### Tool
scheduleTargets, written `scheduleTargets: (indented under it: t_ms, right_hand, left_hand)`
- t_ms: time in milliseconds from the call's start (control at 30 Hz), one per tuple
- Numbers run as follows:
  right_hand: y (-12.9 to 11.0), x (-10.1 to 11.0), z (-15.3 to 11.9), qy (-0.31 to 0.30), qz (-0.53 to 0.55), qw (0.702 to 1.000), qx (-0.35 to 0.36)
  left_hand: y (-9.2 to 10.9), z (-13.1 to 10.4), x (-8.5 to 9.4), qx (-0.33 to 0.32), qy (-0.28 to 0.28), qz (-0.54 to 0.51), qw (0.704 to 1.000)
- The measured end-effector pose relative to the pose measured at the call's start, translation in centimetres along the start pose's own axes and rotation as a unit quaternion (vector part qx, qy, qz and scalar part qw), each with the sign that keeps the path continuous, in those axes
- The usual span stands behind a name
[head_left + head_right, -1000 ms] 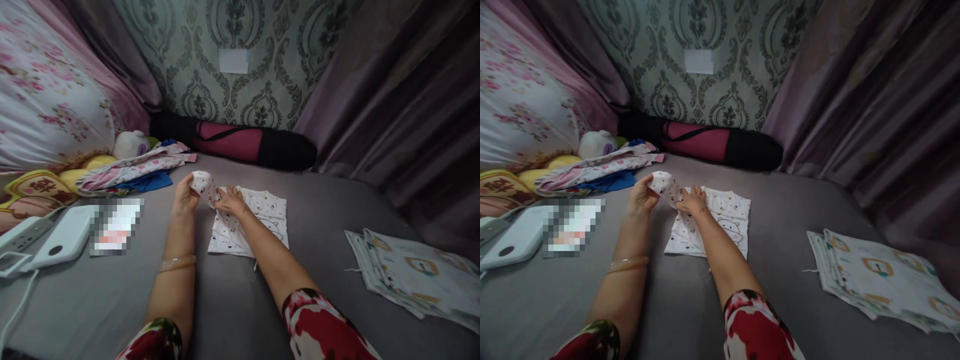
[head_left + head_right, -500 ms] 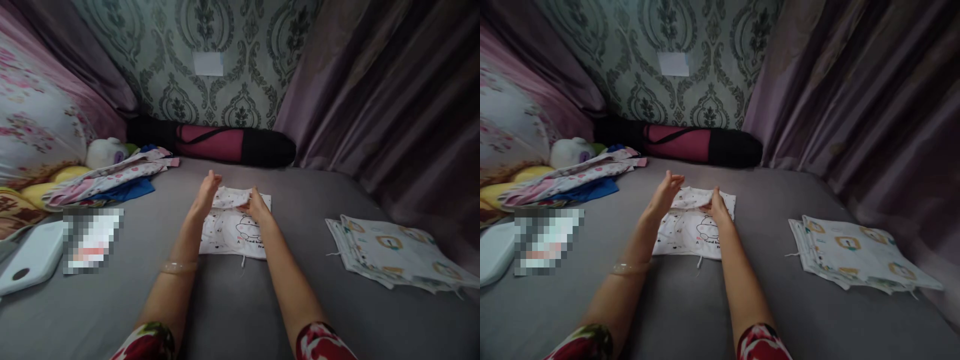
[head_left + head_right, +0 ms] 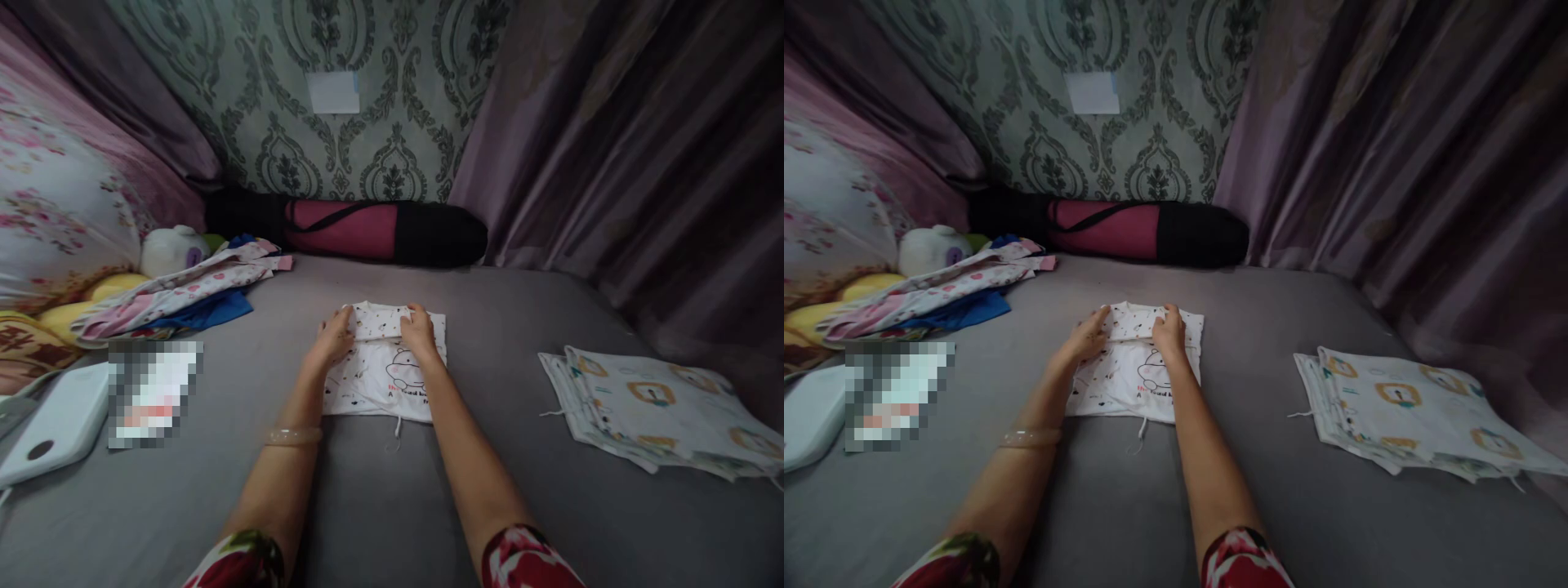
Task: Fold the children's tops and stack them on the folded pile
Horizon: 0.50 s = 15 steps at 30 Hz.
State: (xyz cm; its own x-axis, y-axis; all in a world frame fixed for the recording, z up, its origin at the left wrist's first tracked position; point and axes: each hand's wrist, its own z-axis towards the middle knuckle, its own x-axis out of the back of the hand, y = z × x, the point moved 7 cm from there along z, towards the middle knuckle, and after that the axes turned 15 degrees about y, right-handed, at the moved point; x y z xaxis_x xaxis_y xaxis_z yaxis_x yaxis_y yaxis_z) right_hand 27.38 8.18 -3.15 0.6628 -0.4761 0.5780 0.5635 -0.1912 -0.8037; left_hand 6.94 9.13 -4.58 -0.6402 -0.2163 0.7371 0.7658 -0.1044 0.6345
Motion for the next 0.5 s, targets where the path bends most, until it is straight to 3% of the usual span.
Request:
scheduleTargets:
  t_ms: [200, 333, 433, 500]
  right_hand:
    - [-1.1, 0.4, -1.9, 0.003, -0.153, 0.980, 0.126]
    - [-1.8, 1.2, -2.5, 0.047, -0.231, 0.961, 0.148]
    - [-3.4, 0.9, -3.3, 0.063, -0.228, 0.948, 0.214]
    - [-4.4, -0.4, -4.2, 0.032, -0.207, 0.934, 0.289]
  left_hand:
    - [-0.7, -0.2, -0.6, -0.007, -0.033, 0.082, 0.996]
    - [-0.7, 0.0, 0.1, -0.016, -0.014, 0.093, 0.995]
    - [1.5, 0.1, 1.0, -0.074, 0.048, 0.069, 0.994]
    - [3.4, -0.1, 0.8, -0.126, 0.065, 0.058, 0.988]
